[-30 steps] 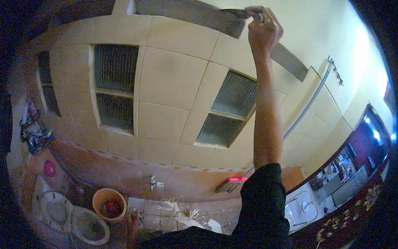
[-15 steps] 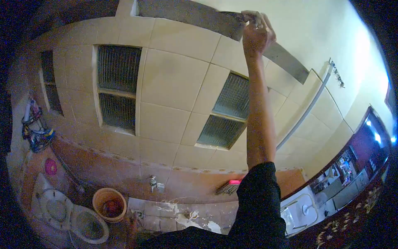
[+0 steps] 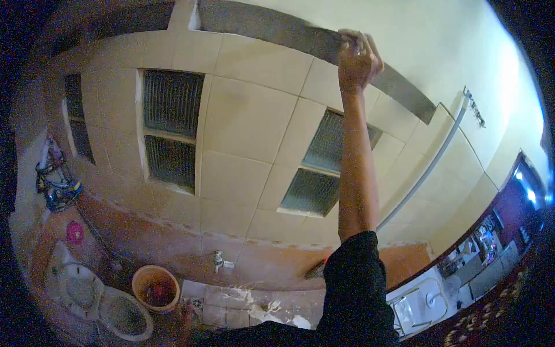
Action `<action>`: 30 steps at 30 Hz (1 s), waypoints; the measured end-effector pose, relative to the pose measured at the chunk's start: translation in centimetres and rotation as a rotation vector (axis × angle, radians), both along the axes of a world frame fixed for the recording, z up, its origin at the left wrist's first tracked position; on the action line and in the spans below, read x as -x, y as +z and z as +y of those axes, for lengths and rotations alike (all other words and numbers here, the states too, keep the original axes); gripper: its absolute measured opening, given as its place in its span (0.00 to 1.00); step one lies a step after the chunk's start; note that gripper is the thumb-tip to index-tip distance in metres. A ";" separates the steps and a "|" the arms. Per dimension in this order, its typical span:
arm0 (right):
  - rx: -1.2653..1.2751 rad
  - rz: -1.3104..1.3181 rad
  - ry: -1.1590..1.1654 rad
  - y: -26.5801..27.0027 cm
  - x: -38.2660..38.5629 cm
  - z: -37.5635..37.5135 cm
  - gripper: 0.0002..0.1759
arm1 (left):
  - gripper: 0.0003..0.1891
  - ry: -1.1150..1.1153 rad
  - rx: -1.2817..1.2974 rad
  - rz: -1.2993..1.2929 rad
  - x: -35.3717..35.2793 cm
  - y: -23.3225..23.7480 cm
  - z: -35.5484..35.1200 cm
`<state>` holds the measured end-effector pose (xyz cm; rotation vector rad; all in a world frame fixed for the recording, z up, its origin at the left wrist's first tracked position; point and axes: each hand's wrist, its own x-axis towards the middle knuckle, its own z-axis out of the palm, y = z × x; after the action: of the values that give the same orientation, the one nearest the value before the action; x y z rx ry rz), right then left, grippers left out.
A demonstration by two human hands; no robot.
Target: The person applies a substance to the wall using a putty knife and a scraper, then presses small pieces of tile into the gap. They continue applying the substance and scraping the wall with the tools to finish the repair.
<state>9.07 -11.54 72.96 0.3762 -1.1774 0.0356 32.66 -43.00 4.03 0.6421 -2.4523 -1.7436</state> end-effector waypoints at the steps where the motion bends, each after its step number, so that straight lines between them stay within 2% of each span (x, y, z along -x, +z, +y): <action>1: 0.002 -0.002 -0.002 0.2 0.8 0.7 0.14 | 0.21 -0.005 -0.006 -0.003 -0.1 -0.1 0.1; 5: 0.011 0.043 -0.025 1.1 2.2 1.3 0.14 | 0.21 -0.019 -0.024 0.006 0.8 0.1 -0.2; 7: -0.018 -0.021 0.031 0.5 2.6 1.1 0.14 | 0.21 -0.027 -0.038 0.014 1.3 0.2 0.2; 9: 0.060 -0.014 -0.063 0.4 2.4 1.2 0.13 | 0.21 -0.047 -0.033 0.014 1.4 0.3 -0.5; 11: 0.002 -0.017 -0.038 1.2 1.2 0.4 0.13 | 0.21 -0.047 -0.047 0.038 2.8 0.8 -0.5; 13: -0.007 -0.023 0.083 0.9 2.7 1.4 0.14 | 0.21 -0.053 -0.064 0.066 4.4 1.3 -0.1; 15: 0.051 0.040 -0.146 1.0 3.1 1.6 0.14 | 0.21 -0.071 -0.063 0.087 5.5 1.9 -0.4; 16: 0.054 0.060 -0.142 1.3 2.4 0.9 0.14 | 0.21 -0.071 -0.069 0.106 6.4 2.3 -0.4; 18: 0.050 -0.056 0.021 1.2 0.4 -0.5 0.13 | 0.21 -0.071 -0.079 0.143 8.2 3.3 -0.5; 21: 0.007 -0.133 -0.031 0.8 2.8 0.6 0.13 | 0.21 -0.089 -0.083 0.179 9.7 4.3 -0.9; 22: 0.056 -0.231 -0.045 1.2 2.4 0.0 0.15 | 0.21 -0.090 -0.086 0.194 10.4 4.7 -1.1; 23: 0.051 -0.216 -0.039 1.6 1.9 -0.4 0.15 | 0.21 -0.088 -0.096 0.208 11.0 5.1 -0.9; 25: 0.127 -0.188 0.137 1.9 0.8 -0.7 0.12 | 0.21 -0.093 -0.114 0.225 11.5 5.5 -0.6; 27: 0.041 -0.095 -0.085 1.0 3.4 0.5 0.11 | 0.21 -0.103 -0.117 0.233 11.6 5.8 -1.0; 28: 0.050 -0.239 -0.035 1.2 2.0 -0.3 0.11 | 0.21 -0.103 -0.121 0.243 11.9 6.1 -1.2; 30: 0.097 -0.185 0.005 1.5 1.3 -0.5 0.11 | 0.21 -0.095 -0.144 0.269 13.0 6.8 -1.0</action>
<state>7.78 -12.06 74.45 0.2950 -1.3522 0.1340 19.69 -44.05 10.84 0.2802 -2.2260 -1.9120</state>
